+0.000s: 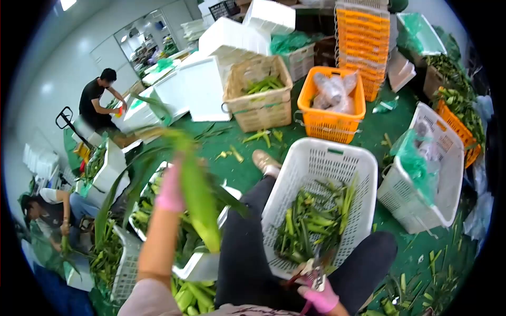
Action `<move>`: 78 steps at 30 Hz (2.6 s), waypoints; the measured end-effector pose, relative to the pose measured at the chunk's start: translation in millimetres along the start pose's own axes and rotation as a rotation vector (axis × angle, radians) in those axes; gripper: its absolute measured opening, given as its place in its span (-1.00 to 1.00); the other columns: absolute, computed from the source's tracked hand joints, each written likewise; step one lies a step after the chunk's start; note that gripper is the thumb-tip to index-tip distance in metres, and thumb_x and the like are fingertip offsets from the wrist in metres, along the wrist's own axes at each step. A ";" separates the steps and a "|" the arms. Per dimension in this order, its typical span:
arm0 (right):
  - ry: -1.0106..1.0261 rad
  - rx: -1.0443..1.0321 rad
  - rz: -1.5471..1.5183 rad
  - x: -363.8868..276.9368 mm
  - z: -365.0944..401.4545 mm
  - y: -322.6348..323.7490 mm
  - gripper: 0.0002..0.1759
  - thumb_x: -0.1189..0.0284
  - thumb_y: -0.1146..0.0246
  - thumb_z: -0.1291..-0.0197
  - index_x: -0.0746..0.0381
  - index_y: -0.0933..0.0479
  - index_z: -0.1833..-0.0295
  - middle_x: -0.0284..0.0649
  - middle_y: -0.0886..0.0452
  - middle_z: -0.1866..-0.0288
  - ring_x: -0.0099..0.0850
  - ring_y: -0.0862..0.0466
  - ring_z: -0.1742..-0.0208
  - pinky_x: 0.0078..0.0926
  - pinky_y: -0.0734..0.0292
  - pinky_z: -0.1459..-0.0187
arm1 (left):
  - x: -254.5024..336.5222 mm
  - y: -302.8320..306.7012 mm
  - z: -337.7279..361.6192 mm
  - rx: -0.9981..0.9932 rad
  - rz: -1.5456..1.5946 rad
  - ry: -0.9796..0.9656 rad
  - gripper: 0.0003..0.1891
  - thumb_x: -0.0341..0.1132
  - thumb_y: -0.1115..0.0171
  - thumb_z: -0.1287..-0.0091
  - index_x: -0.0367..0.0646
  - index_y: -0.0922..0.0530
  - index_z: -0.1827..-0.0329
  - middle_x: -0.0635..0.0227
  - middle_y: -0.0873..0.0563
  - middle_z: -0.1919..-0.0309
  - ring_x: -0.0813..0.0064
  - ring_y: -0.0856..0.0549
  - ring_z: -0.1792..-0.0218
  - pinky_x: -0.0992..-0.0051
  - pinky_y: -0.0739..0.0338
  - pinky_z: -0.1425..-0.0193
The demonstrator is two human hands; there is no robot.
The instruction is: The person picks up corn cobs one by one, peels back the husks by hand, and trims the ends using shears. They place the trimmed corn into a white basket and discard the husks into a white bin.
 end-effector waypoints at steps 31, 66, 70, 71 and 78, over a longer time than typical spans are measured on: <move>-0.073 0.032 1.101 -21.0 -29.3 50.3 -0.17 0.11 -0.50 -0.02 0.34 -0.43 -0.33 0.08 -0.66 -0.05 -0.06 -0.72 0.00 -0.28 -0.63 -0.10 | -191.2 -127.9 54.2 -0.779 -1.025 0.348 -0.37 -0.08 -0.23 -0.47 -0.40 -0.36 -0.40 -0.13 -0.68 -0.09 0.08 -0.68 -0.16 0.28 -0.49 -0.33; -0.382 -0.038 -0.334 -16.0 -9.6 -12.2 -0.31 0.33 -0.35 -0.31 0.25 -0.25 -0.46 -0.25 -0.51 -0.03 -0.45 -0.53 0.01 -0.41 -0.47 -0.13 | -180.6 -121.0 18.1 -0.025 0.241 -0.403 -0.62 -0.09 -0.23 -0.42 0.01 -0.41 -0.20 0.40 -0.60 0.08 0.25 -0.61 -0.09 0.11 -0.51 -0.26; -0.340 0.072 -0.105 -2.2 -20.4 -11.7 -0.28 0.28 -0.42 -0.25 0.23 -0.24 -0.41 -0.33 -0.42 0.01 -0.52 -0.44 -0.03 -0.47 -0.41 -0.15 | -195.8 -120.9 27.1 0.187 0.282 -0.504 -0.67 -0.05 -0.18 -0.46 0.03 -0.42 -0.14 0.43 -0.61 0.05 0.27 -0.62 -0.10 0.04 -0.48 -0.31; -0.314 0.094 -0.058 -1.0 -21.9 -11.8 -0.27 0.27 -0.44 -0.24 0.23 -0.24 -0.40 -0.33 -0.42 0.01 -0.52 -0.43 -0.04 -0.48 -0.40 -0.15 | -198.9 -120.6 28.6 0.236 0.339 -0.485 -0.67 -0.05 -0.19 -0.45 0.03 -0.41 -0.14 0.42 -0.59 0.06 0.26 -0.61 -0.11 0.04 -0.49 -0.29; -0.275 0.116 0.056 8.3 -17.6 -13.2 -0.20 0.29 -0.47 -0.20 0.26 -0.23 -0.44 -0.29 -0.41 -0.04 -0.47 -0.42 -0.07 -0.42 -0.41 -0.18 | -204.5 -121.3 29.9 0.426 0.483 -0.309 -0.74 -0.03 -0.13 -0.47 0.08 -0.41 -0.04 0.47 -0.56 0.12 0.37 -0.58 -0.03 0.10 -0.50 -0.26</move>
Point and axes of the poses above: each hand's wrist, its own z-axis away from the middle knuckle, its own y-axis out of the back of the hand, x = y × z, the point moved 1 cm from there along -z, towards the middle knuckle
